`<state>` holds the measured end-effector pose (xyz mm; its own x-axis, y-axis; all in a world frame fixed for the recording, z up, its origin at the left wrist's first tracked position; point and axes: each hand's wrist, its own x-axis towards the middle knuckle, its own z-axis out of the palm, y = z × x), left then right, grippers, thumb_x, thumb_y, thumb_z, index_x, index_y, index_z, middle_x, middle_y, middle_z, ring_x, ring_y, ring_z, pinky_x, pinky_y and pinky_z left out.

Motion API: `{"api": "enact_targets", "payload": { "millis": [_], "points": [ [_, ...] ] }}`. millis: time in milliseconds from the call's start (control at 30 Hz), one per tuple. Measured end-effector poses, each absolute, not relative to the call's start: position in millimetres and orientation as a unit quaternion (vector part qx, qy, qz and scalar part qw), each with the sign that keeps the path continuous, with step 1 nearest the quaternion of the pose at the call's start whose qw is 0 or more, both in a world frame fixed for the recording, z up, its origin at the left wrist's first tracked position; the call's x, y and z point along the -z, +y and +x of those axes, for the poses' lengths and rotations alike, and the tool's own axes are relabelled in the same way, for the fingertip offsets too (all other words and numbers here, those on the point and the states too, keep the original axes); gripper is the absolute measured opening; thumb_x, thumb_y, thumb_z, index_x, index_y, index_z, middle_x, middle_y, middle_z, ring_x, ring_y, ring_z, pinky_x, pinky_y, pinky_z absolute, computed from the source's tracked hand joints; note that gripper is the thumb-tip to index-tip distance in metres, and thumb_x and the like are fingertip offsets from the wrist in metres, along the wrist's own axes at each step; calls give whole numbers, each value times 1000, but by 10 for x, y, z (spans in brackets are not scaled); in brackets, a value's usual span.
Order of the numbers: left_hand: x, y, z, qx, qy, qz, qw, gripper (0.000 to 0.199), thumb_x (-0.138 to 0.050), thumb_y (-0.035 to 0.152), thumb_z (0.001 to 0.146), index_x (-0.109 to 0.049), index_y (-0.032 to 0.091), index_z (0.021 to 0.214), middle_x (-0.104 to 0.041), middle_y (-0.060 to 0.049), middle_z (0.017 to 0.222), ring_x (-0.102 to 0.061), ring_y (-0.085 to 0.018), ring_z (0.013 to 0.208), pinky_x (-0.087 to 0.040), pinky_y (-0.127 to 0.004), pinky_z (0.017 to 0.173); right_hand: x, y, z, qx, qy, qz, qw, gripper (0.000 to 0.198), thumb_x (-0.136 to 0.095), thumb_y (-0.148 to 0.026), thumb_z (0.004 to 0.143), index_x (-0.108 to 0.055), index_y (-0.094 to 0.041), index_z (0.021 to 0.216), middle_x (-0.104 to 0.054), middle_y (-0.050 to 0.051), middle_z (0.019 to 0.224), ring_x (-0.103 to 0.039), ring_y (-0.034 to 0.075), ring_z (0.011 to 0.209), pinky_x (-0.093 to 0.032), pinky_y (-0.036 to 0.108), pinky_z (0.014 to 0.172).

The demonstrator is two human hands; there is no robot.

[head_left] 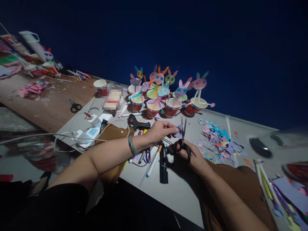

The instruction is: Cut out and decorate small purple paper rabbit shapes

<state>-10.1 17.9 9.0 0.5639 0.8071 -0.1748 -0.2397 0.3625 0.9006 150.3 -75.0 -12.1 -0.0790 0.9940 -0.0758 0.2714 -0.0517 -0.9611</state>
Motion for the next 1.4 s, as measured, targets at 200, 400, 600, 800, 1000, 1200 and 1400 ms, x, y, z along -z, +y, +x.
{"api": "enact_targets", "payload": {
  "millis": [200, 400, 600, 800, 1000, 1200, 1400],
  "points": [
    [-88, 149, -99, -310, 321, 446, 776, 41, -87, 39, 51, -65, 10, 69, -61, 2, 58, -53, -5, 53, -37, -21, 56, 121, -731, 1564, -380, -490, -623, 476, 37, -71, -54, 73, -61, -21, 62, -55, 0, 65, -49, 15, 65, -41, 27, 60],
    [45, 115, -80, -269, 313, 424, 806, 38, -87, 35, 57, -65, 10, 75, -63, 2, 57, -55, -5, 51, -37, -19, 53, 171, -700, 1607, -421, -422, -615, 516, 30, -80, -47, 63, -66, -21, 63, -59, 0, 66, -51, 14, 65, -42, 27, 63],
    [95, 78, -57, -251, 297, 386, 836, 33, -86, 30, 61, -65, 9, 76, -65, 0, 58, -59, -5, 51, -46, -18, 54, 140, -701, 1563, -436, -416, -612, 512, 29, -85, -44, 57, -69, -20, 66, -58, -2, 62, -49, 13, 62, -42, 26, 61],
    [56, 67, -60, -238, 305, 369, 845, 28, -84, 25, 65, -65, 8, 76, -66, 0, 58, -61, -6, 51, -49, -18, 56, 132, -708, 1568, -446, -416, -608, 509, 33, -85, -48, 57, -66, -21, 62, -57, -1, 63, -48, 13, 60, -42, 27, 58],
    [74, 62, -55, -239, 295, 360, 852, 25, -83, 23, 66, -66, 7, 75, -67, -1, 60, -61, -5, 51, -50, -17, 56, 134, -711, 1555, -445, -431, -611, 493, 39, -80, -56, 61, -65, -21, 64, -60, 1, 64, -51, 15, 59, -45, 29, 57],
    [49, 46, -62, -235, 297, 352, 856, 24, -83, 22, 67, -66, 7, 76, -67, -2, 60, -62, -6, 53, -50, -18, 58, 129, -706, 1554, -447, -422, -614, 495, 35, -83, -50, 59, -64, -20, 62, -57, 0, 61, -48, 13, 58, -43, 27, 57],
    [37, 44, -53, -228, 301, 353, 856, 26, -83, 21, 67, -65, 6, 78, -66, -2, 60, -62, -7, 52, -49, -18, 56, 103, -711, 1550, -422, -439, -619, 497, 36, -81, -48, 62, -57, -21, 59, -49, -3, 57, -42, 12, 55, -38, 27, 53]
  ]
}}
